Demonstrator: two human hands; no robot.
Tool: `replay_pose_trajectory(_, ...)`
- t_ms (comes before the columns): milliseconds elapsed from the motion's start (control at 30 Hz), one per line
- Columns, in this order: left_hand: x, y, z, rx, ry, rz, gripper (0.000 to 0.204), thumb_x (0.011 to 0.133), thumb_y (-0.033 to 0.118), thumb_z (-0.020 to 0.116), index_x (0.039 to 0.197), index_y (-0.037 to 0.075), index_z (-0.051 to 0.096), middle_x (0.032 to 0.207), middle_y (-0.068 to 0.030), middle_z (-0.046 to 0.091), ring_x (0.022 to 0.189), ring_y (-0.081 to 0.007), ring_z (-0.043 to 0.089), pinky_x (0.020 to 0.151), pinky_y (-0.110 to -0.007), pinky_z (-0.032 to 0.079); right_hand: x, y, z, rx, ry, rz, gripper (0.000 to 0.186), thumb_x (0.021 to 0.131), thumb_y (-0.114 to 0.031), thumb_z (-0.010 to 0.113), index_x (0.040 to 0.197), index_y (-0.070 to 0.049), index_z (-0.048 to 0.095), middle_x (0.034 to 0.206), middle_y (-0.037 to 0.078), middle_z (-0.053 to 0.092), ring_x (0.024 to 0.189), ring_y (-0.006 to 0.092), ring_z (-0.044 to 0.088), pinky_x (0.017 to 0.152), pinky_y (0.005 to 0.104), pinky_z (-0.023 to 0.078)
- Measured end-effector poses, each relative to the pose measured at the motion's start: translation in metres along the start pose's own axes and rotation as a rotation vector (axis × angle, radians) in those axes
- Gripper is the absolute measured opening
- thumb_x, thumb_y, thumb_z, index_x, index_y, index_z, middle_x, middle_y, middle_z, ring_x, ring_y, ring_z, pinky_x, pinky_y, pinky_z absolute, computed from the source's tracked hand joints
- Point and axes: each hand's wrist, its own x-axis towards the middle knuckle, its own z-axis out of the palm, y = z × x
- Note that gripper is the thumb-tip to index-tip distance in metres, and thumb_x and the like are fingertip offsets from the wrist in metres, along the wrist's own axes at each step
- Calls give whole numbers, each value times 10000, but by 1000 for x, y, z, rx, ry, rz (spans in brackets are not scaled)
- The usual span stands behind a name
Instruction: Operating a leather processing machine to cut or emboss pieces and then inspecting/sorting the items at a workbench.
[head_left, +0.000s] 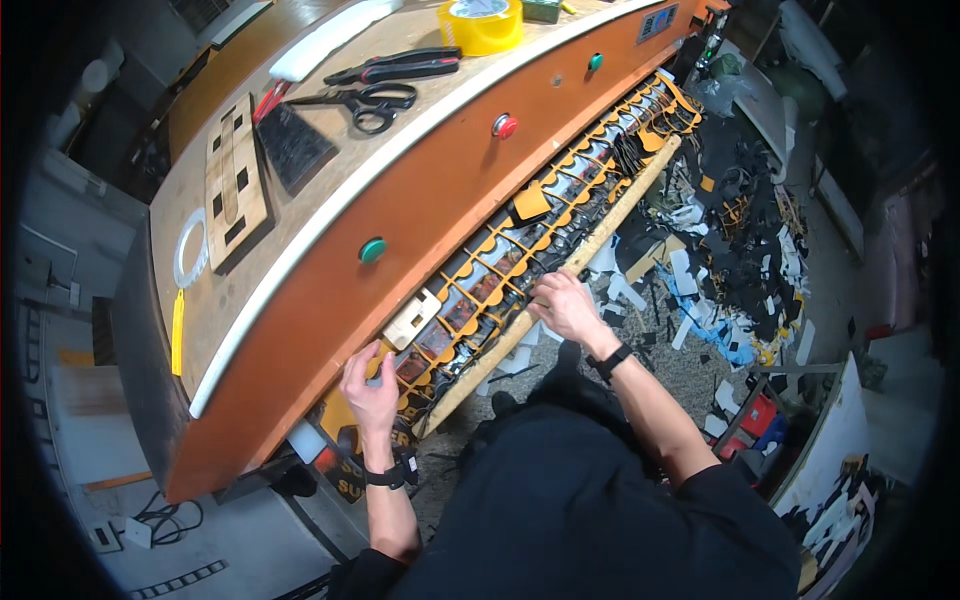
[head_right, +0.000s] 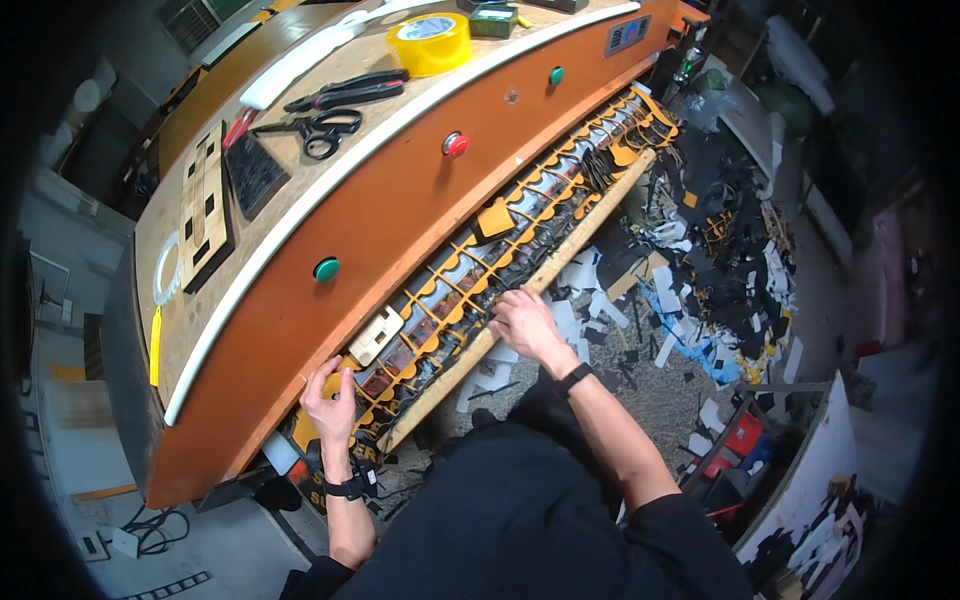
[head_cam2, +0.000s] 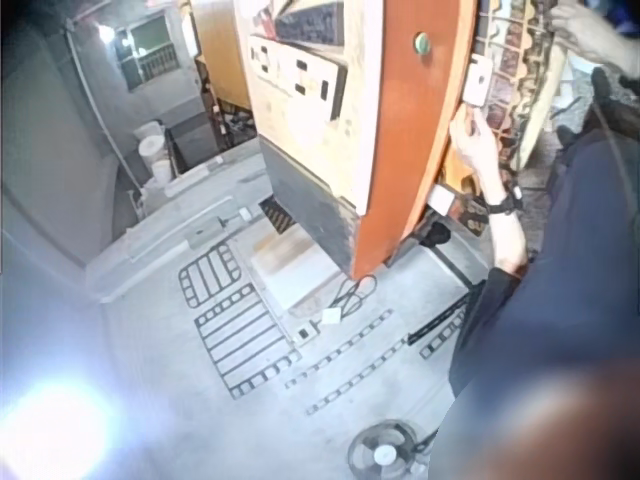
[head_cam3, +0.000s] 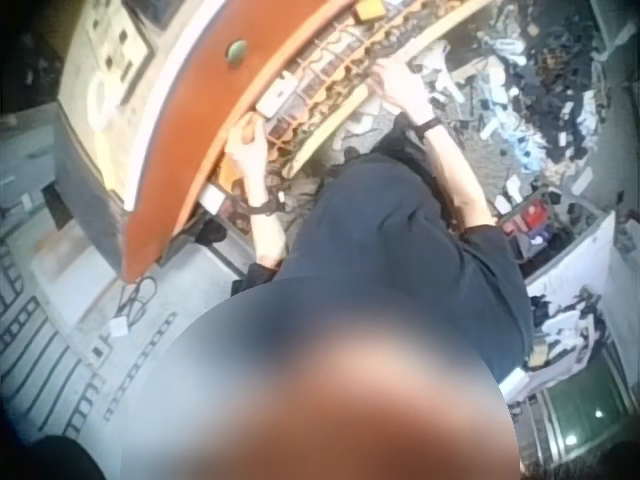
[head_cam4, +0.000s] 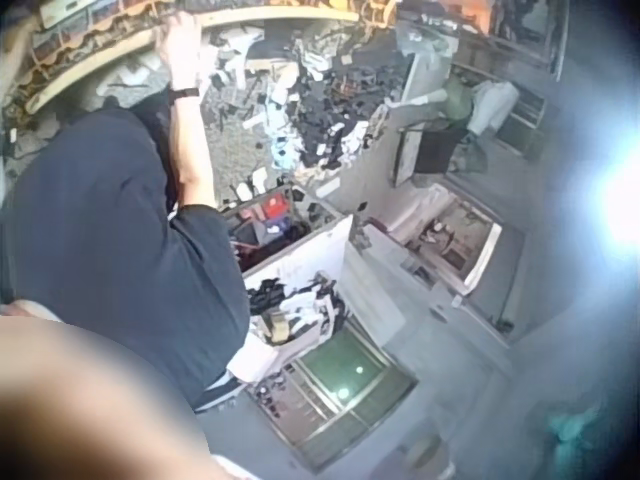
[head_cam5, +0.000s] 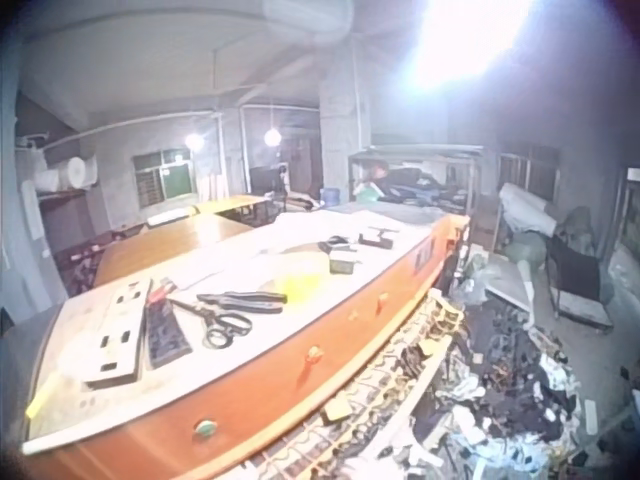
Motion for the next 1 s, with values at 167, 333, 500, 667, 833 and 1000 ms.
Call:
replay_pose_trajectory(167, 10, 61, -4, 138, 253, 148, 237, 890, -21, 818, 1122, -33, 769, 1129, -195, 765, 1008, -362, 745, 930, -451, 590, -4, 11, 16, 25, -50, -43, 309, 990, -345, 732, 1118, -64, 739, 1149, 142, 661, 1245, 341, 622, 1264, 522, 371)
replay_pose_trajectory(333, 59, 147, 13, 414, 548, 479, 470, 925, 16, 795, 1379, -13, 679, 1428, -189, 672, 1346, -363, 610, 1184, -520, 424, 3, 22, 2, 65, -143, -138, 575, 872, -379, 841, 1311, -46, 677, 1287, 163, 641, 1382, 342, 557, 1321, 508, 299)
replay_pose_trajectory(500, 112, 132, 60, 671, 712, 495, 725, 940, 426, 779, 1508, 27, 569, 1487, -151, 606, 1456, -372, 492, 1286, -608, 203, 20, 28, -13, 57, -285, -226, 807, 762, -407, 920, 1400, -13, 622, 1385, 172, 620, 1425, 368, 527, 1325, 523, 287)
replay_pose_trajectory(667, 136, 104, 89, 869, 934, 517, 837, 952, 588, 672, 1518, -2, 490, 1469, -181, 568, 1438, -417, 470, 1245, -632, 225, 82, 95, -63, 878, -320, 125, 421, 892, -303, 881, 1192, -31, 766, 1127, 112, 767, 1117, 278, 733, 1067, 417, 550)
replay_pose_trajectory(833, 141, 106, 95, 872, 966, 529, 838, 968, 602, 610, 1512, -21, 477, 1477, -196, 544, 1433, -442, 462, 1235, -635, 235, 223, 198, -183, 1106, 923, 148, 476, 1182, -320, 534, 752, -117, 557, 717, -39, 495, 705, 77, 440, 651, 299, 362)
replay_pose_trajectory(1000, 146, 106, 106, 870, 936, 517, 852, 967, 595, 582, 1521, -39, 452, 1486, -214, 516, 1459, -441, 431, 1258, -637, 192, 282, 189, -170, 1047, 1001, 238, 450, 1169, -352, 564, 798, -98, 589, 733, -42, 514, 688, 74, 450, 645, 293, 384)
